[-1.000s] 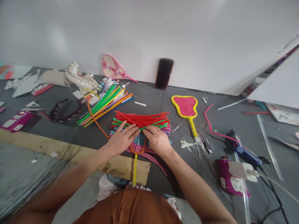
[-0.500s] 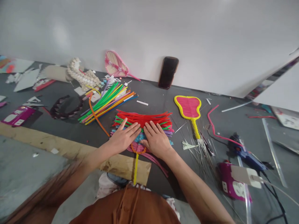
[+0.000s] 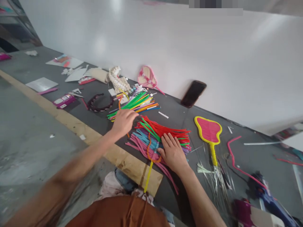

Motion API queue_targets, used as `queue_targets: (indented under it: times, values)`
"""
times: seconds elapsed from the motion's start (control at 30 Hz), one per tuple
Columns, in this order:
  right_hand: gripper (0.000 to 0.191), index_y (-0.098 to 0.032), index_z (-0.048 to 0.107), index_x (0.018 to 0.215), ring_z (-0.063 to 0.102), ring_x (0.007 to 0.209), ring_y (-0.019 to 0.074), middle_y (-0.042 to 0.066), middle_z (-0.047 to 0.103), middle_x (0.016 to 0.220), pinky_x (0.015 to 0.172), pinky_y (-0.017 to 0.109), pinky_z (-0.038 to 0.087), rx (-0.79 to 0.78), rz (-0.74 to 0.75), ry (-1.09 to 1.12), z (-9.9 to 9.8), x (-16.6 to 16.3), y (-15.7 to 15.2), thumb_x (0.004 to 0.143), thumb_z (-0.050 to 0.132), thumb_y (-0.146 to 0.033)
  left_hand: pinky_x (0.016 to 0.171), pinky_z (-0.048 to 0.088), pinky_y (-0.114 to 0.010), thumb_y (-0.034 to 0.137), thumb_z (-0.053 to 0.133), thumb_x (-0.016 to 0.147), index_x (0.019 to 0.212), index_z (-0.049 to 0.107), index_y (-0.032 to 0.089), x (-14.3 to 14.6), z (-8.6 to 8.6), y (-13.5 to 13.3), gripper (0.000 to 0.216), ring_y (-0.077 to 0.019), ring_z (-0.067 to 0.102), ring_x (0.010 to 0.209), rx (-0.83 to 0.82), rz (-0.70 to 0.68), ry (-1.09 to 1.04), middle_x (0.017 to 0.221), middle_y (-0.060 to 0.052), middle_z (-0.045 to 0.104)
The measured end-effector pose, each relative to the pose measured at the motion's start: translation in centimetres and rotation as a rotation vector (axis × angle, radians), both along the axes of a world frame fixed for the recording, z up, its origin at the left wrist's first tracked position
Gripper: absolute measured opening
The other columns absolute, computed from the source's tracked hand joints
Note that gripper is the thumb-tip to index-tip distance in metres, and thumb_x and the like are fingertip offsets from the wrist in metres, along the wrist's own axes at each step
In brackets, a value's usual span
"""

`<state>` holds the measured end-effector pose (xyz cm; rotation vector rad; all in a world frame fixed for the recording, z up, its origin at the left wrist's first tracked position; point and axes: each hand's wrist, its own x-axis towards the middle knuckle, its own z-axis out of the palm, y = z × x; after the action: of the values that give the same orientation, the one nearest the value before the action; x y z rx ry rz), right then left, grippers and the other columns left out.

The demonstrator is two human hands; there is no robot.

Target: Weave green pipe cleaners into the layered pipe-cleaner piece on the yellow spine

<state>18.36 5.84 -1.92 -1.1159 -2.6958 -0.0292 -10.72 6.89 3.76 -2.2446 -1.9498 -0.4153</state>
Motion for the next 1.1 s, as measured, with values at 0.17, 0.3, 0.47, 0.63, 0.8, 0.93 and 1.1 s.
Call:
queue_targets:
  times: [0.17, 0.3, 0.47, 0.63, 0.8, 0.93, 1.1]
  values:
    - [0.046, -0.014, 0.056, 0.135, 0.036, 0.141, 0.0302, 0.016, 0.047, 0.147, 0.111, 0.050, 0.039, -0.019, 0.021, 0.065, 1.7, -0.3, -0.7, 0.098, 0.042, -0.038, 0.088, 0.049, -0.037, 0.006, 0.040, 0.088, 0.107, 0.069, 0.011, -4.8, 1.2, 4.0, 0.035, -0.0285, 0.062, 0.108, -0.216, 0.246, 0.024, 0.111, -0.019, 0.066]
    - [0.042, -0.015, 0.060, 0.130, 0.036, 0.141, 0.0309, 0.016, 0.047, 0.147, 0.109, 0.052, 0.043, -0.020, 0.040, 0.092, 2.9, -0.3, -1.8, 0.098, 0.041, -0.035, 0.087, 0.050, -0.037, 0.007, 0.047, 0.082, 0.092, 0.073, 0.010, -6.1, 0.8, 5.2, 0.028, -0.0299, 0.065, 0.102, -0.300, 0.270, -0.019, 0.102, -0.020, 0.069]
    - [0.035, -0.014, 0.064, 0.123, 0.038, 0.140, 0.0309, 0.019, 0.051, 0.142, 0.108, 0.053, 0.044, -0.022, 0.067, 0.167, 3.6, 0.1, -2.6, 0.097, 0.045, -0.029, 0.088, 0.049, -0.041, 0.014, 0.050, 0.083, 0.094, 0.070, 0.013, -6.7, 1.2, 5.5, 0.023, -0.0319, 0.067, 0.098, -0.282, 0.343, -0.146, 0.096, -0.017, 0.072]
    - [0.032, -0.018, 0.064, 0.123, 0.042, 0.138, 0.0295, 0.017, 0.053, 0.141, 0.105, 0.052, 0.048, -0.023, 0.100, 0.263, 4.3, 0.2, -2.8, 0.095, 0.049, -0.023, 0.084, 0.050, -0.033, 0.027, 0.045, 0.090, 0.097, 0.064, 0.017, -7.7, 2.3, 5.7, 0.022, -0.0249, 0.068, 0.095, -0.156, 0.375, -0.371, 0.098, -0.010, 0.073]
    - [0.030, -0.018, 0.065, 0.120, 0.048, 0.133, 0.0290, 0.016, 0.057, 0.137, 0.102, 0.050, 0.051, -0.019, 0.114, 0.292, 5.1, -0.2, -2.9, 0.094, 0.050, -0.023, 0.078, 0.050, -0.023, 0.026, 0.034, 0.095, 0.112, 0.055, 0.015, -8.4, 3.1, 6.4, 0.029, -0.0152, 0.068, 0.090, -0.075, 0.317, -0.594, 0.100, -0.008, 0.074]
    - [0.028, -0.019, 0.066, 0.118, 0.052, 0.129, 0.0284, 0.016, 0.060, 0.134, 0.101, 0.050, 0.052, -0.020, 0.135, 0.285, 5.5, -0.5, -3.1, 0.094, 0.051, -0.023, 0.080, 0.048, -0.026, 0.028, 0.053, 0.086, 0.095, 0.061, 0.018, -9.7, 3.8, 7.1, 0.016, -0.0186, 0.068, 0.087, -0.063, 0.290, -0.655, 0.085, -0.003, 0.074]
    - [0.027, -0.017, 0.067, 0.114, 0.056, 0.125, 0.0272, 0.016, 0.063, 0.130, 0.098, 0.047, 0.054, 0.003, 0.126, 0.296, 6.0, -0.2, -3.4, 0.095, 0.050, -0.021, 0.072, 0.048, -0.025, 0.028, 0.054, 0.087, 0.085, 0.058, 0.019, -10.4, 5.2, 8.5, 0.010, -0.0164, 0.066, 0.076, 0.004, 0.282, -0.748, 0.080, -0.002, 0.073]
